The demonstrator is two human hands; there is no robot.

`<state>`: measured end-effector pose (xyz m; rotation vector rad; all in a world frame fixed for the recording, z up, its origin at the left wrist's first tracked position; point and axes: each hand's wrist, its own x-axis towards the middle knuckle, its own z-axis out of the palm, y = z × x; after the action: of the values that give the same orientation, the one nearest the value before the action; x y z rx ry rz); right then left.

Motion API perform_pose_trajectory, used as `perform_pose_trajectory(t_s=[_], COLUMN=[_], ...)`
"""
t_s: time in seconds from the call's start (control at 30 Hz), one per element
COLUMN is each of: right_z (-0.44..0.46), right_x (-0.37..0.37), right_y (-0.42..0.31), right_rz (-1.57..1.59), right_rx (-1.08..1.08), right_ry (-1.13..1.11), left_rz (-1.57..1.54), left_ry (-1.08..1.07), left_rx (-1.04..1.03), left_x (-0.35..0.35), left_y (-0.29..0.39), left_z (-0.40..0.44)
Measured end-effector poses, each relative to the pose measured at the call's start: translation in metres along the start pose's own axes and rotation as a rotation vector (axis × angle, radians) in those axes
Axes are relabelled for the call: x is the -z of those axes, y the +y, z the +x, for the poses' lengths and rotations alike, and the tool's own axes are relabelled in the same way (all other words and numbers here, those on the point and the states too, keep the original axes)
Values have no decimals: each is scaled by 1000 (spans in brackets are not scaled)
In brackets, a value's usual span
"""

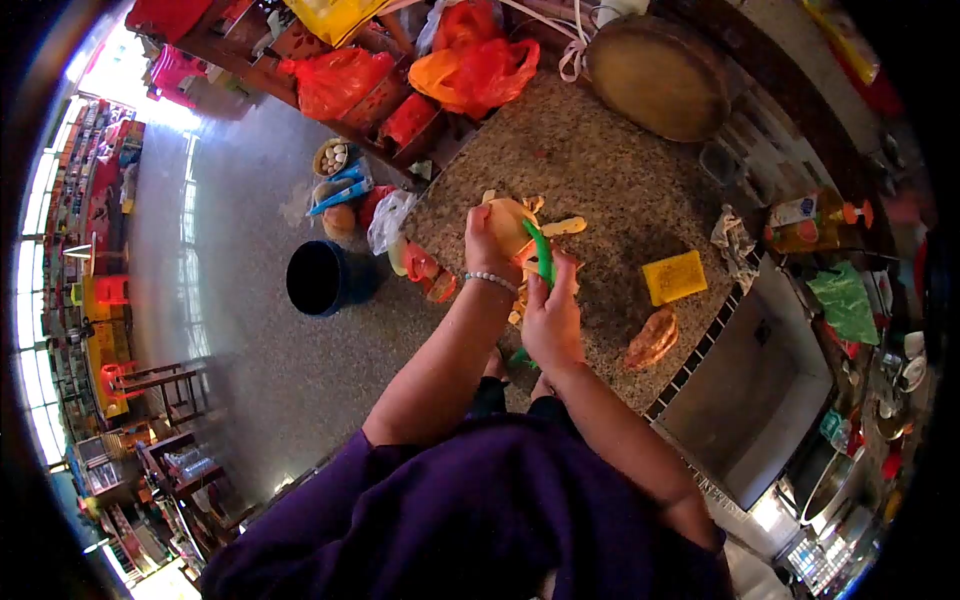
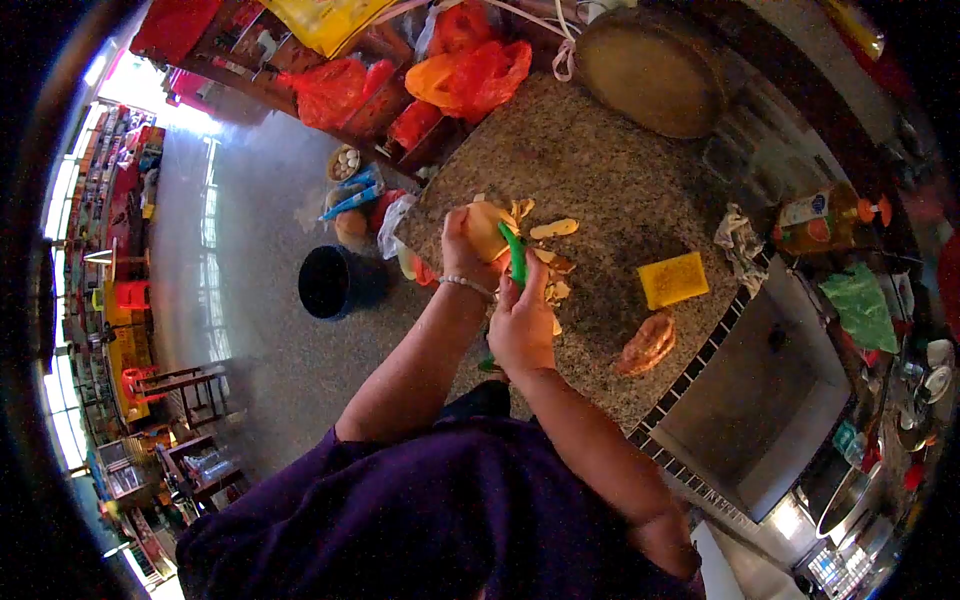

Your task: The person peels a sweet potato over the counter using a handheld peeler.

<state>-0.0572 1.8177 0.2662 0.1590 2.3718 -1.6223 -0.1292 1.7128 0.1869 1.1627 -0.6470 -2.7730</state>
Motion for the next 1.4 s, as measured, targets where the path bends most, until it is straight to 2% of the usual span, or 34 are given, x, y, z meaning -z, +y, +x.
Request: perform_pose_trajectory(t_s=[0.07,0.17,0.3,0.33,0.4,0.5,0.57,0.6,0.7,0.8,0.9,1.0,1.1,1.13,1.17,1.23,1.27,1.33,1.37,1.4], right_z=[-15,-28,-28,-27,-15,-4,9,18,38,50,55,12,-10,-13,-17,-18,-23,-38,-38,-36], right_x=[-4,-23,4,5,16,29,42,41,44,44,34,14,1,3,6,4,-4,-24,-22,-20], right_y=[8,25,13,23,49,50,45,47,35,22,27,14,24,19,8,12,24,55,54,52], right_rz=[-82,16,161,119,169,491,549,397,90,-206,-267,-167,-121,-72,-27,-32,-75,-161,-100,-40], right_rx=[-11,233,-2,99,-3,-231,-222,-130,40,238,256,-11,13,-83,-182,-225,-79,209,214,223], right_ry=[-104,37,-68,-11,-66,-129,-207,-221,-253,-178,-187,-109,12,-19,-46,-26,9,84,99,113], left_rz=[62,21,-23,-88,-71,-20,48,28,81,248,316,398,534,452,482,535,467,472,472,443], left_ry=[47,35,48,-25,-106,-181,-191,-302,-299,-253,-147,-34,-49,-17,23,101,170,247,281,129], left_rx=[-2,34,116,208,232,256,285,336,409,310,226,107,-117,-73,-119,-211,-274,-245,-230,-117], left_x=[3,9,3,4,12,26,32,37,40,39,33,21,28,37,37,36,35,32,32,16], left_y=[3,4,17,24,31,39,39,39,40,32,26,19,3,-4,-8,-19,-25,-12,-6,8], left_z=[1,18,7,0,-4,-14,-21,-16,-22,-20,-19,-26,-23,-14,-13,-11,-7,14,21,6])
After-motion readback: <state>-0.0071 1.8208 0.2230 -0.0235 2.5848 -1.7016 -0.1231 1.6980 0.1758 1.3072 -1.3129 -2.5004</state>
